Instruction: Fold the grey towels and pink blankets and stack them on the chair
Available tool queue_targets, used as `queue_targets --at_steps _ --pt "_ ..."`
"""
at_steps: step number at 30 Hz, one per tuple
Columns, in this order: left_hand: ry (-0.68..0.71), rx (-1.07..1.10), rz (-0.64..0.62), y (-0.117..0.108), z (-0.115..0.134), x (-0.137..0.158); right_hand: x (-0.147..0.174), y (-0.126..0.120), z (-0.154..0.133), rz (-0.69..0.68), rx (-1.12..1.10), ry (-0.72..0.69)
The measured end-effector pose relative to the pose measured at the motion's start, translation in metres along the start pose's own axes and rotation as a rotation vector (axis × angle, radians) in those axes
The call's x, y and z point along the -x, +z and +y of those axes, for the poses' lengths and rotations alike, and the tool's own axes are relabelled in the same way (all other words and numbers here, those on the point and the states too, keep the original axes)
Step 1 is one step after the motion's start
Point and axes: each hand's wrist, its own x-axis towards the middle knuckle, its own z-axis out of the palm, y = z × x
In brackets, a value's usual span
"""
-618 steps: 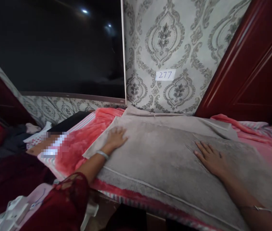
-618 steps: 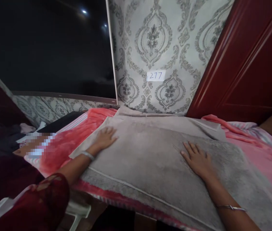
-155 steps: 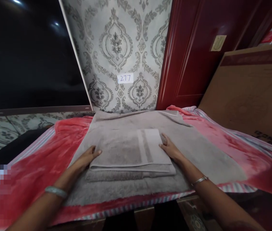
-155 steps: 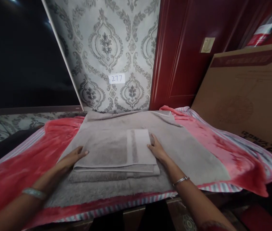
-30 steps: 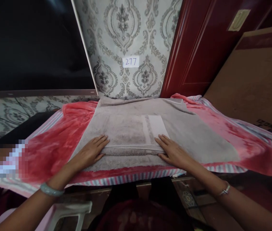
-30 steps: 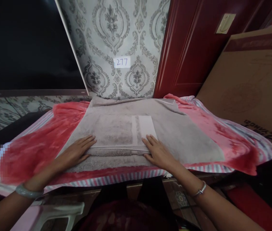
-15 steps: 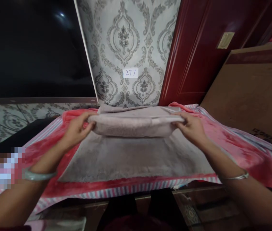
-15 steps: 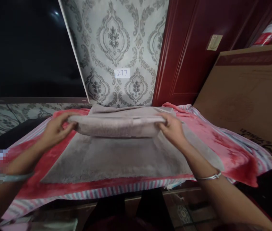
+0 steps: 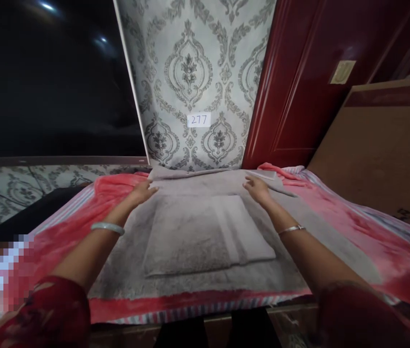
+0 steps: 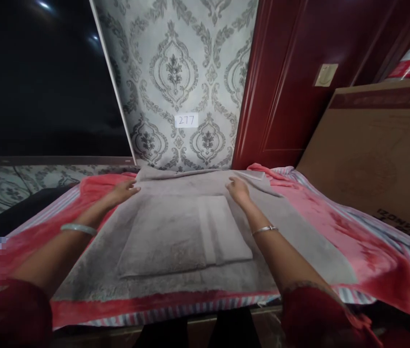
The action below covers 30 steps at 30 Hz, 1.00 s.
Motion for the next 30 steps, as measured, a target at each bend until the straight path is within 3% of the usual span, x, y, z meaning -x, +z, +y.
queue_targets --at_steps 3,6,10,15,21,26,30 --pt "0.055 -0.064 -0.086 0.039 0.008 0.015 0.019 0.036 -0.009 -0.060 0.038 -0.134" --pt "0.246 -0.276 -0.198 0.082 0.019 0.046 0.053 0.076 -0.018 -0.193 0.247 -0.387" --pt "0.321 -0.468 -0.308 0.118 0.021 0.079 0.088 0.109 -0.015 -0.376 0.452 -0.431" --pt "0.320 -0.496 -0.320 0.118 0.016 0.079 0.077 0.101 0.007 -0.397 0.474 -0.429" --pt "0.287 -0.488 -0.259 0.117 0.014 0.077 0.064 0.076 0.052 -0.330 0.524 -0.222" --pt "0.153 -0.546 -0.209 0.112 0.012 0.075 0.075 0.065 0.075 -0.322 0.538 -0.147" --pt "-0.018 -0.508 -0.255 0.091 0.001 0.068 0.079 0.054 0.081 -0.348 0.527 -0.151"
